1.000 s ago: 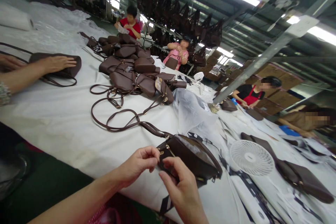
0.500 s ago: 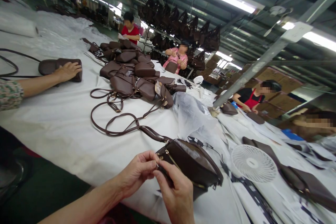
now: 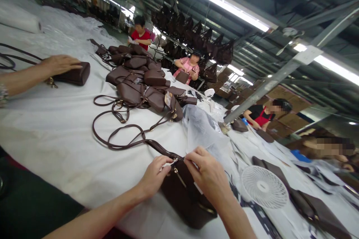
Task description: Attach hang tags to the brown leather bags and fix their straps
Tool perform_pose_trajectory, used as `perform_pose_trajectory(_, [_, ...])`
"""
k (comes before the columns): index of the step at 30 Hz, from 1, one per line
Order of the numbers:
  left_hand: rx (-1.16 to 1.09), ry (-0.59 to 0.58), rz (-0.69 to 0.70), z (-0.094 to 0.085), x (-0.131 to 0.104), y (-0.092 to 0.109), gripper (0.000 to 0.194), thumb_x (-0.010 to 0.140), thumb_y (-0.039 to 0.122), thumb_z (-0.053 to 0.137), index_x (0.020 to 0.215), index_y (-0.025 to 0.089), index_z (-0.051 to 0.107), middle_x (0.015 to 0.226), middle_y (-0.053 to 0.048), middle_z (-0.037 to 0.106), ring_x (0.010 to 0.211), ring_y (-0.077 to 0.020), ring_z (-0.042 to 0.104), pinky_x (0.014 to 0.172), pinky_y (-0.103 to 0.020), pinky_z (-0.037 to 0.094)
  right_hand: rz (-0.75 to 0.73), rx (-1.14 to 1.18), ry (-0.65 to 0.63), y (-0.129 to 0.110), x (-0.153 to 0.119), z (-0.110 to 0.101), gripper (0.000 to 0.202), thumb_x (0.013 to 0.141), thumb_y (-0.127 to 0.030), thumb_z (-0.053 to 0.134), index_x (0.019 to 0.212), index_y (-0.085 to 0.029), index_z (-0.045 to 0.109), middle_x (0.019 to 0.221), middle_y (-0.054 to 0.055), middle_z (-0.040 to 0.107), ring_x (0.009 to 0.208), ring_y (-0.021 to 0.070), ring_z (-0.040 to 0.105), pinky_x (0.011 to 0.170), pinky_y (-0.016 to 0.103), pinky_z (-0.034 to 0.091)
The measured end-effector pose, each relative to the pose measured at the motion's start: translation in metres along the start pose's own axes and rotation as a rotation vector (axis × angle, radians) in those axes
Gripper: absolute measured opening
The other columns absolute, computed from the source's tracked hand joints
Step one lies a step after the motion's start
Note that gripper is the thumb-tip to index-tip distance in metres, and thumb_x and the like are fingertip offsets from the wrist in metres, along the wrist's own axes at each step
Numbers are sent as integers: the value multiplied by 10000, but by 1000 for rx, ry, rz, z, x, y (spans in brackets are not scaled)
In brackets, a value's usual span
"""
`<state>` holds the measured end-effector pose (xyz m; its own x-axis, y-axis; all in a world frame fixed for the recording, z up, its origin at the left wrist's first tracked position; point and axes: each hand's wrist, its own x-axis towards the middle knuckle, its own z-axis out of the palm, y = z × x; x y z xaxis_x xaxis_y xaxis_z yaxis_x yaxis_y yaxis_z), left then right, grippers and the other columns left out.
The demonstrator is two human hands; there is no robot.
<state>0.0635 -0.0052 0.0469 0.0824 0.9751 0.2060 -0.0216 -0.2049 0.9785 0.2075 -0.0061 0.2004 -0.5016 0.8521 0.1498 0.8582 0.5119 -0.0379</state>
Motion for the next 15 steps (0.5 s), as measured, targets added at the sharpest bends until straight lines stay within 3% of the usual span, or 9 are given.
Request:
perform_pose_trajectory(3, [113,-47,82,5,1,-7,274,901,284,389,922,183,643,979,-80,666,966,-241,568,917,-373,406,-18,-191,-138,1,25,5,281,942,-265,444,772,-210,661,844,28,602,727,137,600,619,241,396])
perform_pose_trajectory(7, [42,-122,115,9,2,-7,259,905,250,363,907,183,613,945,-67,664,892,-217,582,869,-339,424,42,-387,-291,3,46,20,266,925,-231,471,764,-208,682,853,33,632,733,139,622,558,239,331])
perform_pose_trajectory(15, [-272,-7,21,20,16,-4,237,795,169,455,860,185,683,901,-52,672,899,-212,592,835,-302,438,75,-433,-424,2,59,27,267,913,-248,485,796,-219,724,883,69,695,771,191,668,537,257,318])
